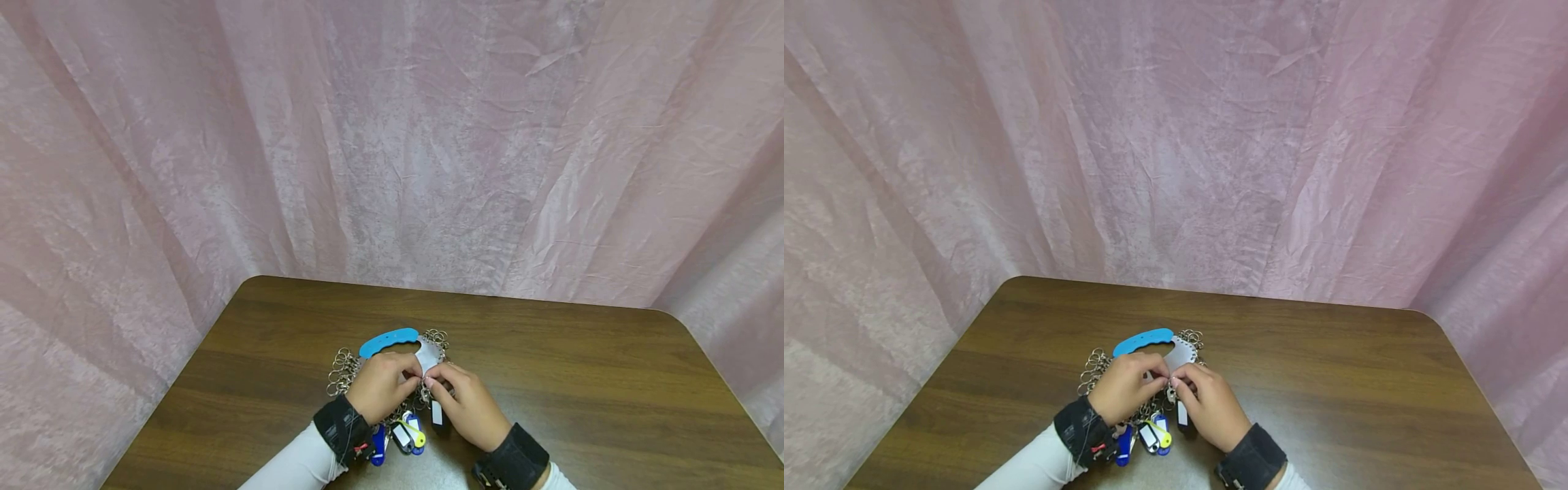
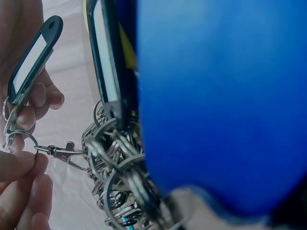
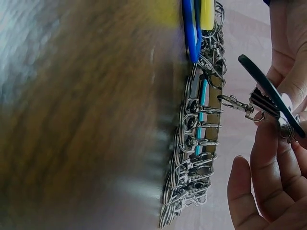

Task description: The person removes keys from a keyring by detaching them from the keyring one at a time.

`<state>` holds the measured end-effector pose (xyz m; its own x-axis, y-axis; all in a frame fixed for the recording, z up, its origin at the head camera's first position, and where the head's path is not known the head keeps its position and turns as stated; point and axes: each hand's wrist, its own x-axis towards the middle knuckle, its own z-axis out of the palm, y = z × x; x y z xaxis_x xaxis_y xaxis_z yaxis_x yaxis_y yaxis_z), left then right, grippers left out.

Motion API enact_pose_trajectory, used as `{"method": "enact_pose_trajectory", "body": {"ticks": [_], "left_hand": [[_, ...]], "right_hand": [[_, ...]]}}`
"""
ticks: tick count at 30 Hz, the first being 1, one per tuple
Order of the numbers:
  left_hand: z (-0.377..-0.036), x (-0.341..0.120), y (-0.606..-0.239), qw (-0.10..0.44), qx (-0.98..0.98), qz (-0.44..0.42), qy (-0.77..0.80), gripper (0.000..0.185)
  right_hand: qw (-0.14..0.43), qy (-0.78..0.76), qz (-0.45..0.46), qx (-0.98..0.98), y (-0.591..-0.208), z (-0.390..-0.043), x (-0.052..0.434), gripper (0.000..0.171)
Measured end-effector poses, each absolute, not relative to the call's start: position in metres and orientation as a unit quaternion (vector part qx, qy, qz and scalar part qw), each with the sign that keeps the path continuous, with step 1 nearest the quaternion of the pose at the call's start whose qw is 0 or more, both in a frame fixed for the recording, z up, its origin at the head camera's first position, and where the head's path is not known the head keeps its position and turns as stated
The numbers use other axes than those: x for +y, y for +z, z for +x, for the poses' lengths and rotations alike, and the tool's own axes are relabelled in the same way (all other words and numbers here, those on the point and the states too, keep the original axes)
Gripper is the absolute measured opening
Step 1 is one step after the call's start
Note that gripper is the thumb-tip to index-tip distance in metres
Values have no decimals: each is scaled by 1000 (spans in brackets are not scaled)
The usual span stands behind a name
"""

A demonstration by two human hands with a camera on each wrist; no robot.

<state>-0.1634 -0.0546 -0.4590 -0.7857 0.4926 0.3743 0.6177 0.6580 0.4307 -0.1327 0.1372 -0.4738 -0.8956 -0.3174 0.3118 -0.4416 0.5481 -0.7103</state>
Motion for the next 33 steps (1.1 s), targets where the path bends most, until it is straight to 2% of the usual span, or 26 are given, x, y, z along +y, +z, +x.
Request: {"method": "enact_pose_trajectory", "body": {"ticks": [11, 23, 33], "left_hand": [[-163, -55, -457, 123, -899, -312, -283, 12], [-163, -57, -455, 132, -882, -363, -270, 19], [-163, -57, -456, 138, -880, -372, -261, 15]], "right_hand": [[70, 434, 221, -871, -474, -133, 138, 9], [74, 436, 236, -865, -476, -134, 140, 9], [70, 443, 228, -864, -474, -134, 140, 8]]}}
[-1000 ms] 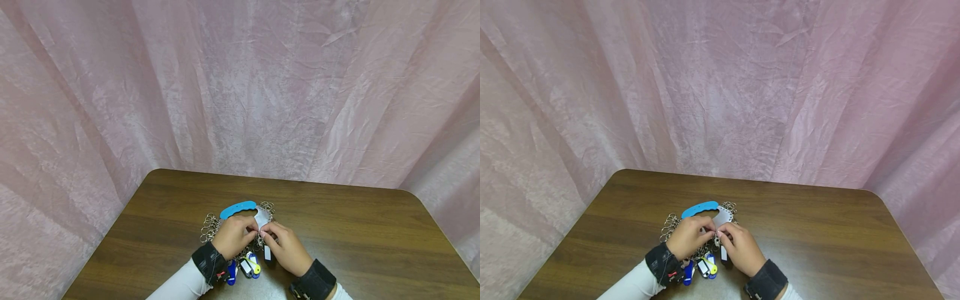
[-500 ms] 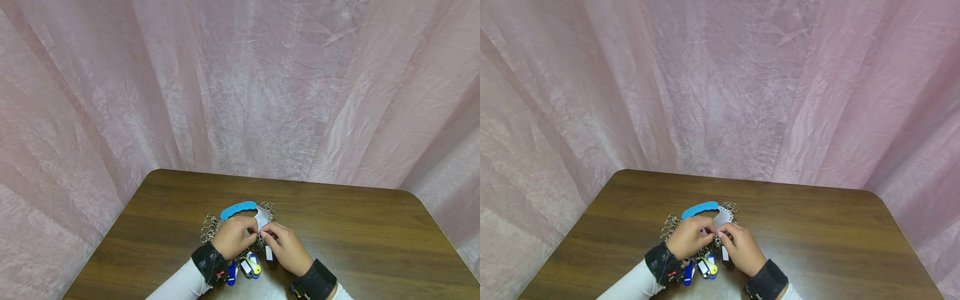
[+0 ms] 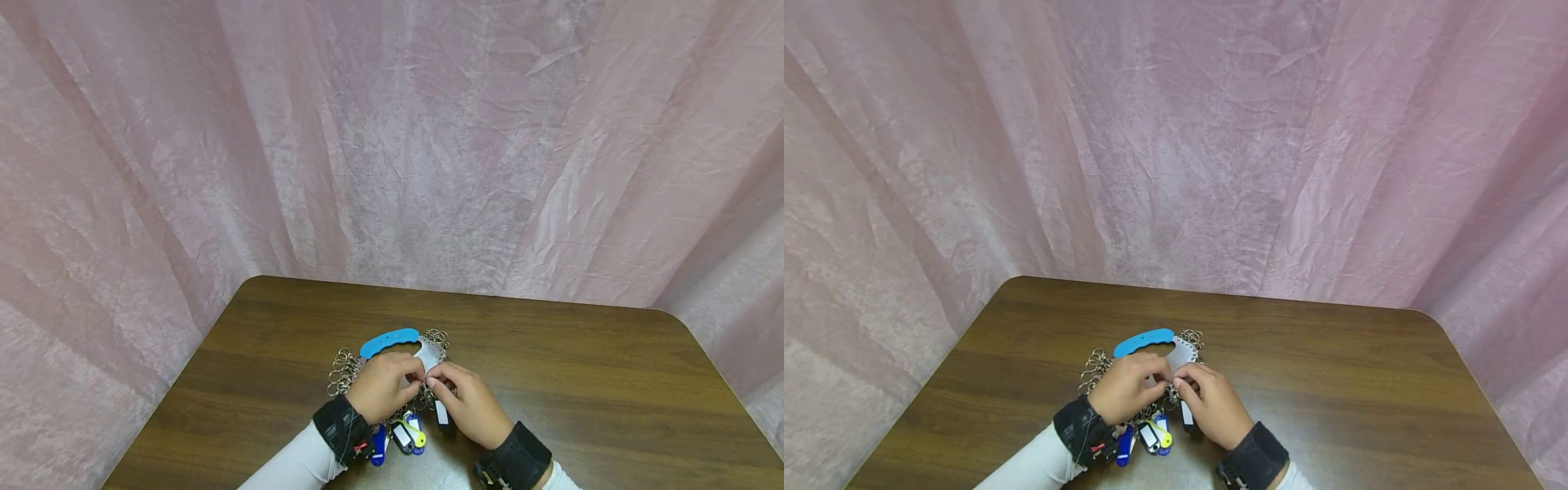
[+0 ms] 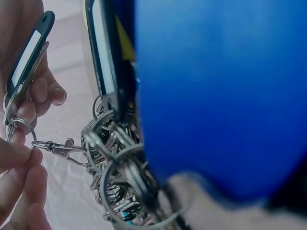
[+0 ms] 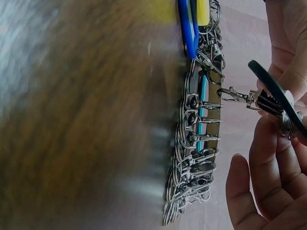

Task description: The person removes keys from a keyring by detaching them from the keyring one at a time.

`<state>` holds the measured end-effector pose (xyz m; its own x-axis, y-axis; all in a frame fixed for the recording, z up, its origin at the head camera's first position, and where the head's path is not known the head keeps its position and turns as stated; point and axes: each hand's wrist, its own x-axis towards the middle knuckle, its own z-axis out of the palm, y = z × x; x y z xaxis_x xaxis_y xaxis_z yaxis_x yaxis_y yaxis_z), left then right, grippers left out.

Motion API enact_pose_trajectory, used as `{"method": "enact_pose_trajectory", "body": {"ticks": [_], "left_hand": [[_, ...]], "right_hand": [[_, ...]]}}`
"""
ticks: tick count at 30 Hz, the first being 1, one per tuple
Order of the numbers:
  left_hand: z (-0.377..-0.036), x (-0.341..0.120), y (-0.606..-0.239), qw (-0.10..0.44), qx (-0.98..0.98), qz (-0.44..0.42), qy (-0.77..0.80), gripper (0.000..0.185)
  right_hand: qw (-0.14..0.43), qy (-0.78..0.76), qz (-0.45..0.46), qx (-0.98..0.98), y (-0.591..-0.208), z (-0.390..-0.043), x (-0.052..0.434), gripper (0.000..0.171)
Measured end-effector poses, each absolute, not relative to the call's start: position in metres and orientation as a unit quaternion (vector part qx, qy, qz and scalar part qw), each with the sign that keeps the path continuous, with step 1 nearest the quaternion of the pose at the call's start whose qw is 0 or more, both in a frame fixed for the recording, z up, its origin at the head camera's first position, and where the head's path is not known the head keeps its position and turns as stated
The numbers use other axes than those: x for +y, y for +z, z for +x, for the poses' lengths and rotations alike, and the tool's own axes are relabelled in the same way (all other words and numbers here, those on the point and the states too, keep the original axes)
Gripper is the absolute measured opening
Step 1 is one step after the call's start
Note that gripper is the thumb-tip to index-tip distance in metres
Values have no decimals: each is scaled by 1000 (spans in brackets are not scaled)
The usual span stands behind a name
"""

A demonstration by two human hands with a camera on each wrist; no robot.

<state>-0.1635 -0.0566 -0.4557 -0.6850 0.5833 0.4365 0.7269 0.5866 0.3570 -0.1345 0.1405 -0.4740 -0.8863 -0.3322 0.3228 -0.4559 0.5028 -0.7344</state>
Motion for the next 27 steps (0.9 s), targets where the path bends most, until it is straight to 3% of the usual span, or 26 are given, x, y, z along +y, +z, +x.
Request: {"method": "enact_pose_trajectory", "body": {"ticks": [27], "left_hand": [[-165, -58, -455, 112, -874, -385, -275, 7]], "right_hand": [[49, 462, 218, -858, -474, -140, 147, 5]]}}
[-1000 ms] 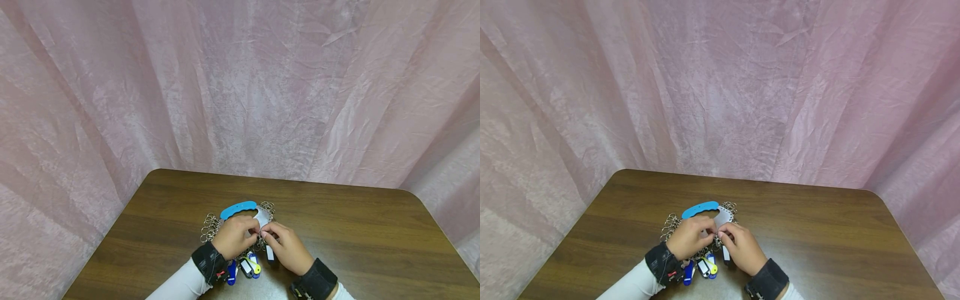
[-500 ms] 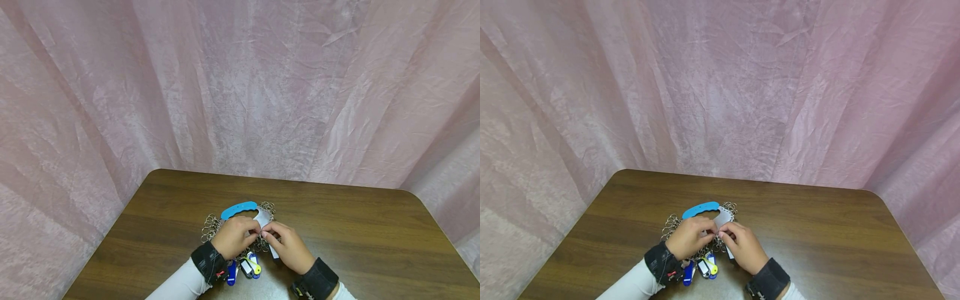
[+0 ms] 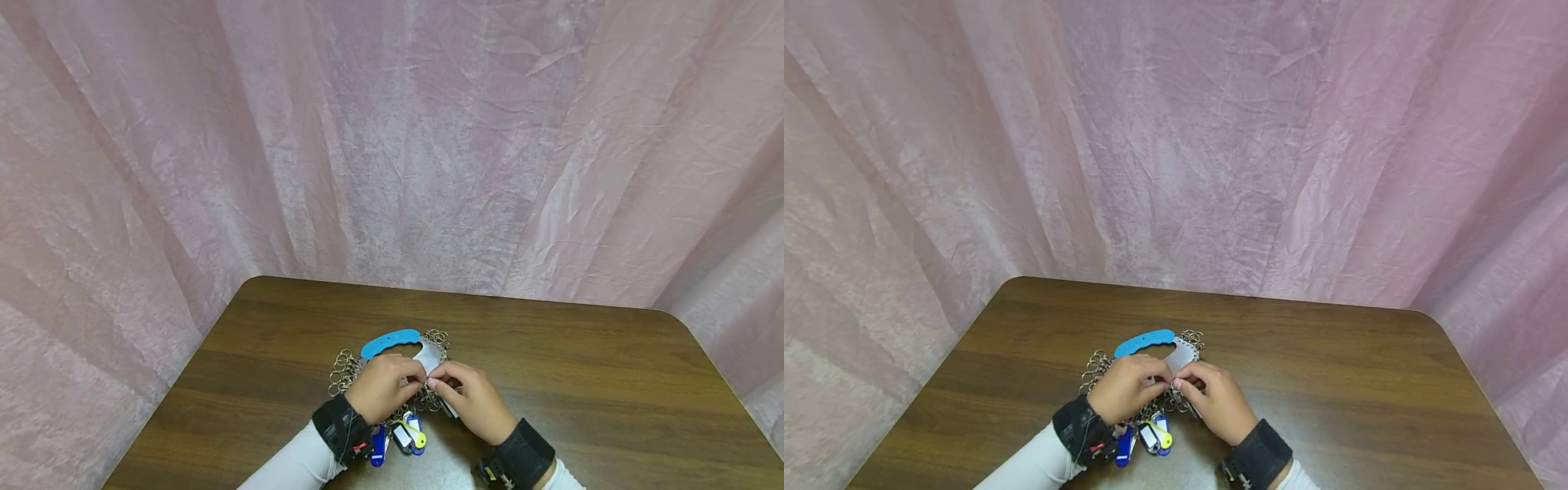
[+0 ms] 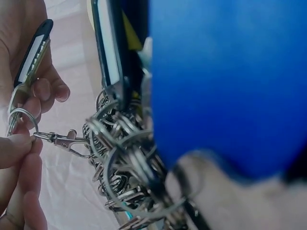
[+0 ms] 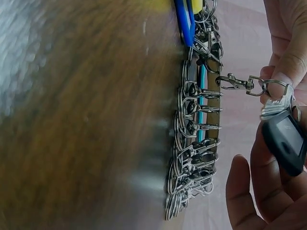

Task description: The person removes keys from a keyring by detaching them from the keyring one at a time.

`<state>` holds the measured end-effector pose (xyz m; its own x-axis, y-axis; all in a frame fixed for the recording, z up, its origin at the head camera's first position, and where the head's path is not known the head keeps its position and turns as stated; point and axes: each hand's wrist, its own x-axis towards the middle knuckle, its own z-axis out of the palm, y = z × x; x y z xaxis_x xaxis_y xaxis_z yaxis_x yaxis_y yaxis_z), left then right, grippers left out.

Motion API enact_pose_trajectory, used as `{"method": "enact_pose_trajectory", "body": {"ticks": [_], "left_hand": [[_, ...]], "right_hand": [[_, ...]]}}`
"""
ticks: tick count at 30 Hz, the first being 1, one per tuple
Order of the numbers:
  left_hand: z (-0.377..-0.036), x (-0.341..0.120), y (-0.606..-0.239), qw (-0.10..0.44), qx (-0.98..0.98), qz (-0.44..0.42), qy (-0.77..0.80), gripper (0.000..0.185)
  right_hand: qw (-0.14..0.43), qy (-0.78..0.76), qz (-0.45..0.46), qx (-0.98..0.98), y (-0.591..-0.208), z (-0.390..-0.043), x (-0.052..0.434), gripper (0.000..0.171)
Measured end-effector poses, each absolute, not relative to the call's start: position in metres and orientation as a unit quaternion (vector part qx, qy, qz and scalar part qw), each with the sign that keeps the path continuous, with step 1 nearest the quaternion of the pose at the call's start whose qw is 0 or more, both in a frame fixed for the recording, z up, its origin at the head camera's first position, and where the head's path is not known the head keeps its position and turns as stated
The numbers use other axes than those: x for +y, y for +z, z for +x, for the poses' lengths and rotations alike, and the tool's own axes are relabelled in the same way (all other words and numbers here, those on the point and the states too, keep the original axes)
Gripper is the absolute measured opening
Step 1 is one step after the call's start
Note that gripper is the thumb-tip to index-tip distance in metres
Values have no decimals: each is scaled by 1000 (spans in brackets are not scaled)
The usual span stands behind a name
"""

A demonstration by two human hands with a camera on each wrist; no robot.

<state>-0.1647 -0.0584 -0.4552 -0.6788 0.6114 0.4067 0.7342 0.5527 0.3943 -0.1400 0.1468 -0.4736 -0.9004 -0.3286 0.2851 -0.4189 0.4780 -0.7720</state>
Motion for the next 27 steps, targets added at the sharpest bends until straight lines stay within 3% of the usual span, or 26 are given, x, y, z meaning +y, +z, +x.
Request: {"method": "enact_pose_trajectory", "body": {"ticks": [15, 27], "left_hand": [[-167, -59, -458, 65, -868, -347, -348, 9], [-165, -58, -459, 58, -861, -340, -372, 10]], "right_hand": [[55, 467, 214, -856, -476, -141, 148, 5], [35, 473, 195, -858, -474, -140, 148, 5]]}}
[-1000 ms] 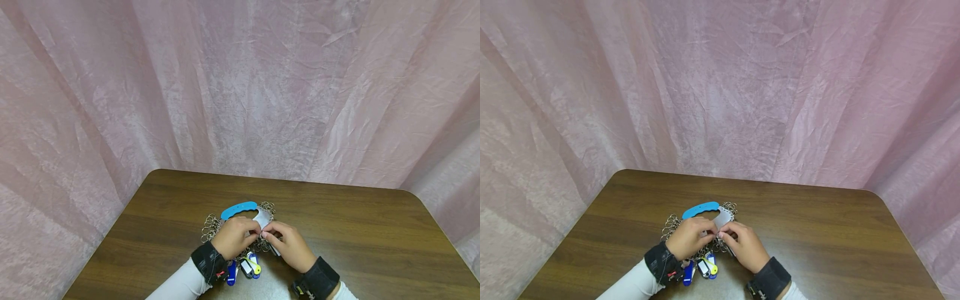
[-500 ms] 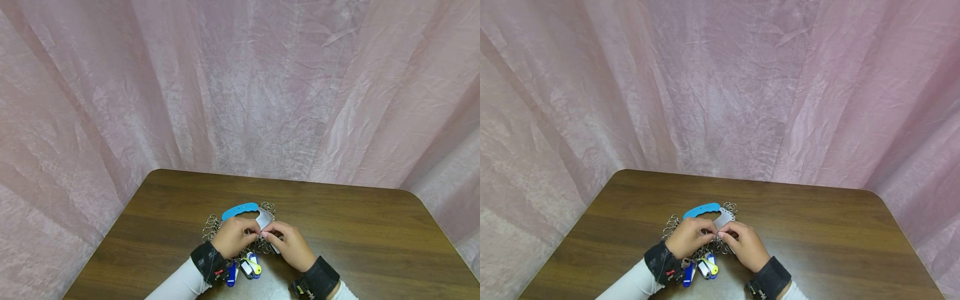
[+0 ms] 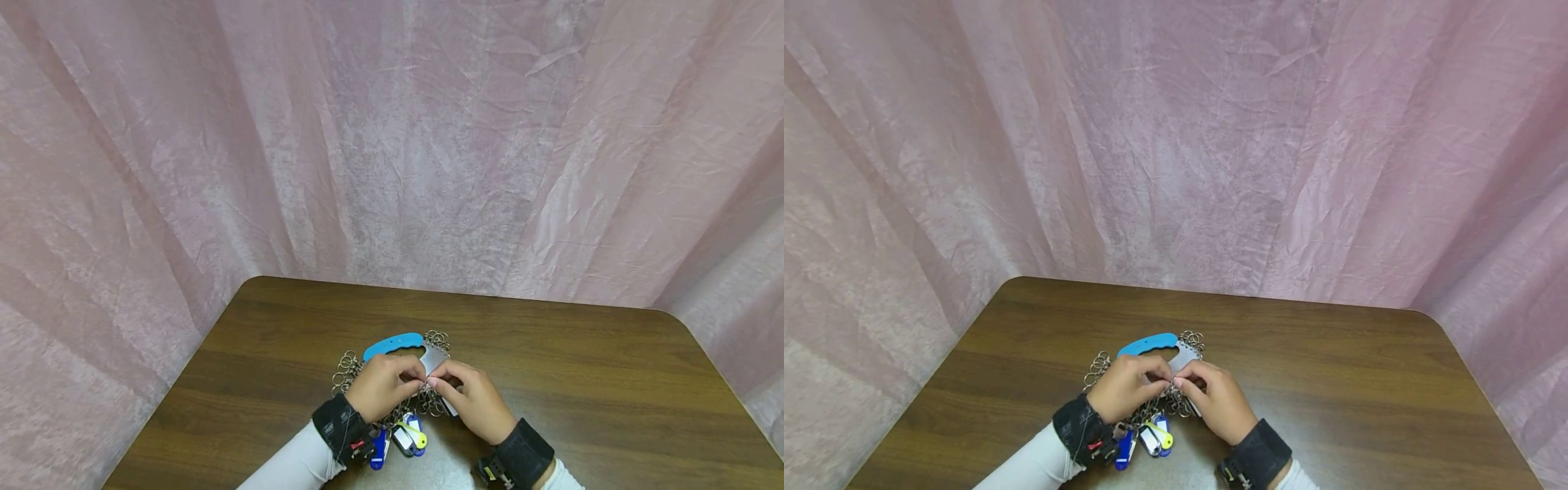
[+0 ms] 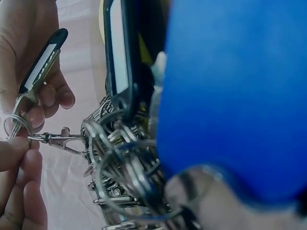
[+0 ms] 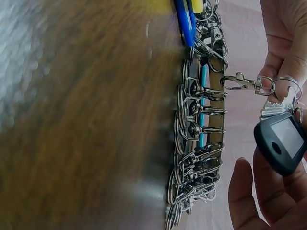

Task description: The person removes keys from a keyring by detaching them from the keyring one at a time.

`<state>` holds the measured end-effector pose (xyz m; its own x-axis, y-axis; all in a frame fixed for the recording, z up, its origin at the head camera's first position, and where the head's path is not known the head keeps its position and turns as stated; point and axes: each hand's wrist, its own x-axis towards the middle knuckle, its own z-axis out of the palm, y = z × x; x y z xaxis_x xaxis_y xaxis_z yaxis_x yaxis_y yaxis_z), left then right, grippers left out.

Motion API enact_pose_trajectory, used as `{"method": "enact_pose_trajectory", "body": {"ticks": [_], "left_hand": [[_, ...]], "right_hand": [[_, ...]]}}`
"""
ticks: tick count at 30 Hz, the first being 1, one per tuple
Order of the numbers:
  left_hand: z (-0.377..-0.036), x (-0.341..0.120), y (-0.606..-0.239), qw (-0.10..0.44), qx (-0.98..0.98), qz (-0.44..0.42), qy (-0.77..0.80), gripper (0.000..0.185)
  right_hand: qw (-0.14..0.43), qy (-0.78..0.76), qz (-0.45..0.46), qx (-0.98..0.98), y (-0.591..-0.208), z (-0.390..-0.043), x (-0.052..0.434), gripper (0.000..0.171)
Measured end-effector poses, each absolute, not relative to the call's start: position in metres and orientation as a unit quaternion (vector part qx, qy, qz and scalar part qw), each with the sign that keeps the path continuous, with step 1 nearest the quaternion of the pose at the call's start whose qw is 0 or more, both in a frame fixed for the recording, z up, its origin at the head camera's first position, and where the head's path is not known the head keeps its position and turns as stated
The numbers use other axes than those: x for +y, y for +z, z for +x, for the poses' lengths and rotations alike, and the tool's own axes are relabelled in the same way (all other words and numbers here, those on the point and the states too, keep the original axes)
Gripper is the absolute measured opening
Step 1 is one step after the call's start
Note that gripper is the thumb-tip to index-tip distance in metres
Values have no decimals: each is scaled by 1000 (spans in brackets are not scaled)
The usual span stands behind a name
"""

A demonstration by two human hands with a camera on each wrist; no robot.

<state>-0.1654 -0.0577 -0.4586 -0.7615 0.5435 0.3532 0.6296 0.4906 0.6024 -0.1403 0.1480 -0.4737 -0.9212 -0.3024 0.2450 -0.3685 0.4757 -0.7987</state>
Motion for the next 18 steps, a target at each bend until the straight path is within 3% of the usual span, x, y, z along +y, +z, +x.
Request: {"method": "enact_pose_trajectory", "body": {"ticks": [11, 18], "left_hand": [[-167, -57, -462, 39, -873, -330, -356, 8], [-168, -59, -461, -7, -881, -306, -360, 5]], "right_hand": [[111, 471, 254, -838, -477, -139, 143, 5], [134, 456, 284, -833, -479, -138, 142, 8]]}}
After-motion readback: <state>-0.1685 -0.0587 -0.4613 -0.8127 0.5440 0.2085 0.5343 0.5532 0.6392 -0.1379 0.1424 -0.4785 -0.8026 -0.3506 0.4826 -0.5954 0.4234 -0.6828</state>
